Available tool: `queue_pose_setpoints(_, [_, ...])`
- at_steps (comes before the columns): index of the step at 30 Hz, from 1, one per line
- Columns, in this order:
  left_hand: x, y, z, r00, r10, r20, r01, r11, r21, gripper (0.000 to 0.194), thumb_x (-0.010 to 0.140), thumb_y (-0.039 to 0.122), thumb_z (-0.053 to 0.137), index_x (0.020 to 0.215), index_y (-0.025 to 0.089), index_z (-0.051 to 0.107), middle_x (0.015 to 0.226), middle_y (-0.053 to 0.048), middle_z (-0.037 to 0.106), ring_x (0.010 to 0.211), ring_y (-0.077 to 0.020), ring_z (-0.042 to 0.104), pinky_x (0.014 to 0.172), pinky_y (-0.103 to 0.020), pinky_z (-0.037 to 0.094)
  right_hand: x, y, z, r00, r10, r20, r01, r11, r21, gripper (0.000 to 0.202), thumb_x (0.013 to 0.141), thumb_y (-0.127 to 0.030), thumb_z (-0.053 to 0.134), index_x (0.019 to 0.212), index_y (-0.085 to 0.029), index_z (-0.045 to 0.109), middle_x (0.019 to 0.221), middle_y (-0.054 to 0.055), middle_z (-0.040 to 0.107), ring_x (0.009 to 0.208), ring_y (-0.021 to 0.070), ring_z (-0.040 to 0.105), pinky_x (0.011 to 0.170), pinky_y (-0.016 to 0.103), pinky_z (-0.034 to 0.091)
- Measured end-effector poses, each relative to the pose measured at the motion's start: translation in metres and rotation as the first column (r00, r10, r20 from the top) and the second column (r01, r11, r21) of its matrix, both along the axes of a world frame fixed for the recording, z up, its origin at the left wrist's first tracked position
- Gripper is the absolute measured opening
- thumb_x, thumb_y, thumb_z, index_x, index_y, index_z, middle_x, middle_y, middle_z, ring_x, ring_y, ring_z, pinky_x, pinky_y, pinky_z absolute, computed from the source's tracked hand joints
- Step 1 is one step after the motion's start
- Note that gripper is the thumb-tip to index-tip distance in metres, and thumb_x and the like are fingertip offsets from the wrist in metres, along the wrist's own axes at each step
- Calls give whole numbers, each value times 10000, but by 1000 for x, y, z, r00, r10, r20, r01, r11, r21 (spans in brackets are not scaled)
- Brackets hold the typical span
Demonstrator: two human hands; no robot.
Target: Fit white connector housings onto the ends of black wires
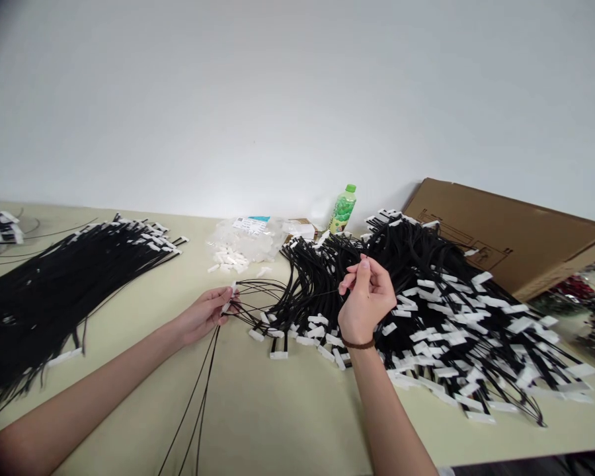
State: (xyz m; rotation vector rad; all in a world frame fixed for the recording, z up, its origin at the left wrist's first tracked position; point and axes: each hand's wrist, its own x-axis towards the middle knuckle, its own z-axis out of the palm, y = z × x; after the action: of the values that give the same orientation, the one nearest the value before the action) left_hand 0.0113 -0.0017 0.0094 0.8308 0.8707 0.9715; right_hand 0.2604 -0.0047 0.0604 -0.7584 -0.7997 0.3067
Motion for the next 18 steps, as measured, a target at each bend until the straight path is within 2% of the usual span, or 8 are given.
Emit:
queue_pose_setpoints(6, [-1, 0, -4, 999, -37, -32, 39, 998, 53, 221, 744, 340, 614, 807, 132, 572, 699, -19, 557, 624, -112, 584, 398, -164, 364, 3, 4, -4, 998, -35, 49, 38, 998, -49, 212, 767, -308, 604, 875, -125, 614, 657, 3, 561, 404, 34, 381, 340, 150, 271])
queue_pose_setpoints(8, [0, 0, -5, 998, -39, -54, 43, 996, 83, 245, 738, 364, 614, 820, 138, 565, 701, -19, 561, 628, -122, 593, 412, -176, 379, 1, 3, -8, 988, -46, 147, 58, 995, -84, 205, 776, -299, 596, 886, -129, 626, 686, 16, 586, 450, 47, 432, 386, 161, 321])
queue_pose_setpoints(10, [1, 0, -5, 997, -34, -66, 41, 993, 111, 265, 731, 385, 615, 820, 142, 559, 703, -17, 563, 615, -123, 595, 415, -180, 381, -6, -2, -10, 949, -38, 314, 77, 991, -112, 186, 791, -282, 580, 891, -135, 637, 703, 26, 610, 536, 82, 512, 469, 187, 396])
queue_pose_setpoints(14, [3, -3, -3, 994, -57, -91, 70, 986, 150, 294, 728, 414, 606, 827, 143, 555, 733, -14, 561, 594, -120, 594, 429, -190, 396, -34, -17, -16, 754, 72, 653, 13, 992, -124, 112, 820, -215, 546, 852, -151, 633, 718, 27, 633, 605, 110, 563, 552, 208, 443])
queue_pose_setpoints(18, [3, -5, -1, 986, -122, -113, 143, 971, 193, 313, 730, 430, 596, 844, 142, 553, 742, -19, 565, 582, -129, 589, 437, -206, 404, -61, -26, -28, 523, 116, 844, -108, 992, -70, 111, 839, -152, 506, 815, -156, 613, 756, 38, 621, 679, 118, 565, 635, 220, 462])
